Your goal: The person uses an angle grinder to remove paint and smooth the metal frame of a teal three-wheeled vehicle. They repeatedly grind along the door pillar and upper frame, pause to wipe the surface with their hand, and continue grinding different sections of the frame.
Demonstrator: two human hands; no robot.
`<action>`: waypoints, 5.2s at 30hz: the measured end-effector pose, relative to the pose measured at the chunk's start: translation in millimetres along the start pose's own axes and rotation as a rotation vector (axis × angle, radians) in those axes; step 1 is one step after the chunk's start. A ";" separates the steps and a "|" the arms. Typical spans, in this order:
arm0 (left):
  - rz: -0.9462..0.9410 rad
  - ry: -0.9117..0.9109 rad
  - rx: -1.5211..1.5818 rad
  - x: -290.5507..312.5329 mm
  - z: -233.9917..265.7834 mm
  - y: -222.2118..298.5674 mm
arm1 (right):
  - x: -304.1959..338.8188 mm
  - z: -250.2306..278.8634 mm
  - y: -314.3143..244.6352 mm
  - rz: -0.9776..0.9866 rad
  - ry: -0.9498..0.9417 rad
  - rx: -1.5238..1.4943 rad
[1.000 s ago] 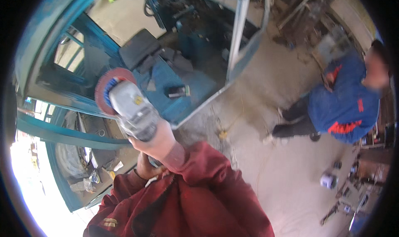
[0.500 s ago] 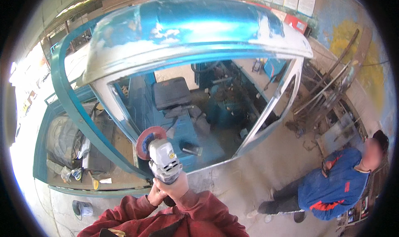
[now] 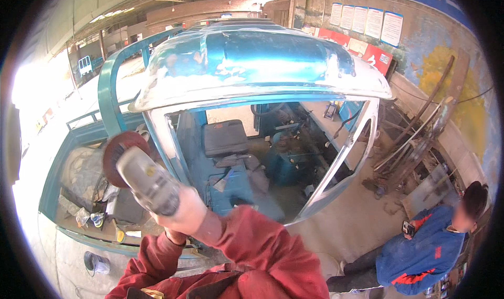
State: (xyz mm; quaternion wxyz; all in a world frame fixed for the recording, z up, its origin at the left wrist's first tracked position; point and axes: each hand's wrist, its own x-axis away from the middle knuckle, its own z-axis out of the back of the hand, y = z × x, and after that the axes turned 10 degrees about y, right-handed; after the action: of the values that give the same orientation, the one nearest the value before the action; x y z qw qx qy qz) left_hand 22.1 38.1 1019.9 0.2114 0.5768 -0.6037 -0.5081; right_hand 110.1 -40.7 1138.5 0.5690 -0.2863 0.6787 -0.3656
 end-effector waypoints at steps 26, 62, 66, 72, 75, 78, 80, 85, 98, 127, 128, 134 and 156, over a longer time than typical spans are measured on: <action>0.122 -0.070 -0.240 60.3 41.7 -18.8 | 38.1 -3.0 82.9 -0.230 0.068 -0.134; 0.038 0.059 -0.327 142.9 58.7 -7.9 | 104.5 -26.7 89.0 -0.371 -0.145 -0.171; -0.005 0.086 -0.296 144.3 58.7 -0.8 | 104.7 -26.9 82.6 -0.415 -0.202 -0.164; -0.052 0.157 -0.282 142.4 50.9 15.6 | 103.5 -32.1 87.8 -0.406 -0.132 -0.269; -0.014 0.177 -0.336 141.9 51.5 21.4 | 106.3 -31.1 99.3 -0.392 -0.120 -0.311; 0.054 0.203 -0.395 142.0 59.0 20.1 | 107.8 -32.4 106.4 -0.400 -0.095 -0.296; 0.109 0.196 -0.494 139.5 66.3 14.4 | 102.3 -34.4 108.2 -0.424 -0.110 -0.233; 0.045 0.105 -0.346 128.4 77.4 -0.6 | 89.2 -37.7 106.0 -0.329 -0.135 -0.240; 0.106 -0.088 -0.417 109.9 59.7 -4.3 | 89.2 -17.4 97.5 -0.323 0.106 -0.173; -0.524 -0.800 -0.876 108.7 101.9 24.0 | 87.0 -17.6 71.3 -0.419 0.351 -0.193; -0.554 -0.828 -0.915 105.8 102.7 26.4 | 87.6 -17.1 72.4 -0.427 0.352 -0.215; -0.502 -0.899 -1.046 106.9 100.3 39.7 | 86.6 -13.4 76.5 -0.438 0.287 -0.267; 0.328 -0.068 -0.133 120.8 67.7 -7.5 | 65.3 2.5 100.9 -0.505 0.093 -0.291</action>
State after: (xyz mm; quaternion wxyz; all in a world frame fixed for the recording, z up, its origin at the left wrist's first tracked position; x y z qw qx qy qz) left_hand -60.9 -45.6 946.8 0.3086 0.4379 -0.6616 -0.5247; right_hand 103.0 -36.3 1018.6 0.3810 -0.5076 0.6566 -0.4074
